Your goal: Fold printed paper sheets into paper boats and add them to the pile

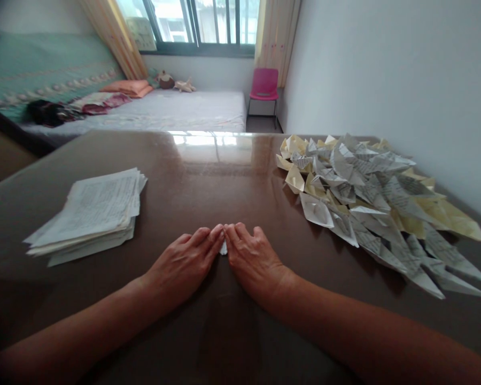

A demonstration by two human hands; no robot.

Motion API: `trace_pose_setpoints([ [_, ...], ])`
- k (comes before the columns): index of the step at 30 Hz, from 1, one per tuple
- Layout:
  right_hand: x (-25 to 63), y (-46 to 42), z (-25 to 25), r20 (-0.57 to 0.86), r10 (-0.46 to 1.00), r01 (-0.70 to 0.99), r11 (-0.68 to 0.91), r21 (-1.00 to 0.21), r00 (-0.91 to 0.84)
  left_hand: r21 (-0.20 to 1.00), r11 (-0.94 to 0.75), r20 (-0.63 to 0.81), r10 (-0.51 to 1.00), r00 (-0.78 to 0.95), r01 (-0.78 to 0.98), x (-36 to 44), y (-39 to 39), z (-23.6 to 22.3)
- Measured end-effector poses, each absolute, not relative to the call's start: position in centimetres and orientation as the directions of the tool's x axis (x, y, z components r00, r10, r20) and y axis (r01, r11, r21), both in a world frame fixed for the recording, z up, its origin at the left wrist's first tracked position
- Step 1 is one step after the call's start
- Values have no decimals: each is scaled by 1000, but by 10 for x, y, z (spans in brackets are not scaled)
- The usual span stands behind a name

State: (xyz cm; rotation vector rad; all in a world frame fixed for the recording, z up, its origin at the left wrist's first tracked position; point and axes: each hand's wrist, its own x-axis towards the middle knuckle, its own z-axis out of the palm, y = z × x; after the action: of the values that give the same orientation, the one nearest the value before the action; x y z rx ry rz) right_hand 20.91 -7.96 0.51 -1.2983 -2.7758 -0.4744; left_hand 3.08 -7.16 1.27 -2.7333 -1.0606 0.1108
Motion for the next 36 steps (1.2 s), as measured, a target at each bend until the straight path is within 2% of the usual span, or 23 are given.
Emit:
trace_pose_setpoints([
  [4,210,-98,2,165,707,714,618,329,-688,-253,-716,9,670,742,650,33,-79,12],
  [7,210,-111,2,170,687,692,619,371,-707,-220,-718,-1,677,736,661,32,-83,18],
  [9,210,-114,6,161,672,674,633,380,-722,-124,-728,8,679,734,675,29,-80,22],
  [11,210,-110,12,132,669,666,659,348,-731,40,-734,62,679,732,677,26,-73,22],
  [13,213,-101,20,96,684,683,686,252,-723,225,-696,149,716,682,682,23,-63,19],
  [15,217,-87,24,89,723,729,680,81,-685,358,-610,192,789,584,707,22,-54,13],
  [17,222,-71,23,121,791,780,611,-136,-599,432,-559,194,824,532,708,24,-49,7],
  [20,229,-53,13,148,851,727,511,-458,-505,521,-504,164,851,499,689,27,-49,3],
  [22,233,-46,7,98,861,654,448,-610,-499,578,-483,147,854,499,658,27,-51,4],
  [25,237,-41,3,40,869,539,342,-770,-494,612,-482,150,849,506,628,25,-52,4],
  [28,236,-41,5,43,861,399,277,-874,-506,598,-481,139,849,509,640,24,-52,5],
  [30,234,-43,8,74,865,344,274,-898,-496,616,-481,124,841,527,623,24,-51,5],
  [33,232,-45,13,137,894,347,302,-888,-426,675,-487,174,835,522,554,24,-52,6],
  [36,231,-48,16,166,906,419,335,-844,-389,659,-524,255,831,495,540,23,-53,8],
])
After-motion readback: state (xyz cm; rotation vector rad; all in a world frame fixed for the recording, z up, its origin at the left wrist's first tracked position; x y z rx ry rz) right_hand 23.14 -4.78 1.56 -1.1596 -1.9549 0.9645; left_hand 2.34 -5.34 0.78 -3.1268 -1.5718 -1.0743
